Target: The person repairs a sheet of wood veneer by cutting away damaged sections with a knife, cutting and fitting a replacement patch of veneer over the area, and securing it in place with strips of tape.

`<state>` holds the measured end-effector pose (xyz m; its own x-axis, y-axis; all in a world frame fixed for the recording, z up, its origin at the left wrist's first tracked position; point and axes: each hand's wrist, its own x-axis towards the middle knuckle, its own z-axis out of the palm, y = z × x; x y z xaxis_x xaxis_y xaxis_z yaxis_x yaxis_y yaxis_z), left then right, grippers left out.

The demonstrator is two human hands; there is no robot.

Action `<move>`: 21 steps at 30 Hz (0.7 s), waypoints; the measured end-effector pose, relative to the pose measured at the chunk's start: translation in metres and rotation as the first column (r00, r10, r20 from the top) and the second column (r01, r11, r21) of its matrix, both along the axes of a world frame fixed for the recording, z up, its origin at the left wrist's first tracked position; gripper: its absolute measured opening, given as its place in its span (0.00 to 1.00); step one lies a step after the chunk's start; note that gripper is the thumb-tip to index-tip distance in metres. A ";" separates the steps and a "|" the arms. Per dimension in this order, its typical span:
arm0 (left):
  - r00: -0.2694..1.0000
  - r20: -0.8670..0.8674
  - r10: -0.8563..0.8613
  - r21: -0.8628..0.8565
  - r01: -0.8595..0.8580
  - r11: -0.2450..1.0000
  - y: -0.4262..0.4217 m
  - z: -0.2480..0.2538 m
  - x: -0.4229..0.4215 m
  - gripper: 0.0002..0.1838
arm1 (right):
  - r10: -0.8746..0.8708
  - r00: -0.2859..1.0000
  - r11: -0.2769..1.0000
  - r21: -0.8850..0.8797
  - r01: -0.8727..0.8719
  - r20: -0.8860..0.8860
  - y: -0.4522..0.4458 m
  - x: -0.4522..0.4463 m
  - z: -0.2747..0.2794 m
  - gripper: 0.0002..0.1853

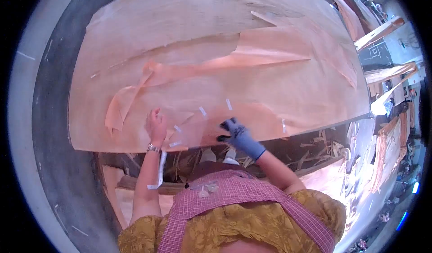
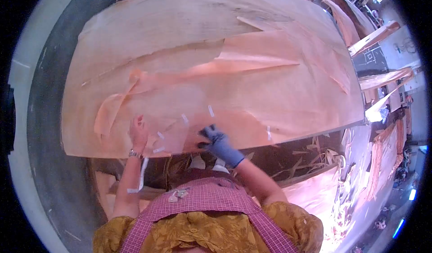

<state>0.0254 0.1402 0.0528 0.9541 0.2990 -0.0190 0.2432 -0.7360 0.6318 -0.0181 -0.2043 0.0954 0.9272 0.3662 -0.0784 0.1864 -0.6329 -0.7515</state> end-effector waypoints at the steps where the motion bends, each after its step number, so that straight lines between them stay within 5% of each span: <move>1: 0.995 -0.098 -0.018 0.109 0.029 0.994 0.005 0.008 -0.023 0.26 | 0.046 0.998 0.982 -0.185 -0.039 0.039 -0.025 -0.003 -0.023 0.28; 5: 0.939 -0.226 -0.260 0.432 0.336 0.837 0.009 0.006 -0.099 0.46 | 0.179 0.980 0.930 -0.341 -0.140 0.087 -0.063 0.005 -0.068 0.17; 9: 0.910 -0.273 -0.312 0.469 0.409 0.783 0.007 0.006 -0.108 0.61 | 0.345 0.938 0.865 -0.399 -0.306 0.027 -0.065 0.032 -0.064 0.14; 16: 0.919 -0.006 -0.395 0.548 0.333 0.767 -0.007 0.039 -0.106 0.50 | 0.296 0.954 0.890 -0.373 -0.261 0.039 -0.065 0.049 -0.021 0.16; 19: 0.732 0.130 -0.668 0.495 0.536 0.684 -0.034 0.018 -0.130 0.45 | 0.227 0.964 0.915 -0.370 -0.163 0.135 -0.065 0.053 -0.003 0.16; 21: 0.645 -0.032 -0.763 0.316 0.731 0.604 -0.066 -0.005 -0.137 0.48 | 0.170 0.976 0.905 -0.413 -0.100 0.137 -0.059 0.055 0.019 0.16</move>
<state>-0.1119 0.0740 0.0473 0.8383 -0.5434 0.0454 -0.5213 -0.7742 0.3589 0.0368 -0.2638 0.1144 0.8836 0.4585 -0.0951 0.3906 -0.8338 -0.3902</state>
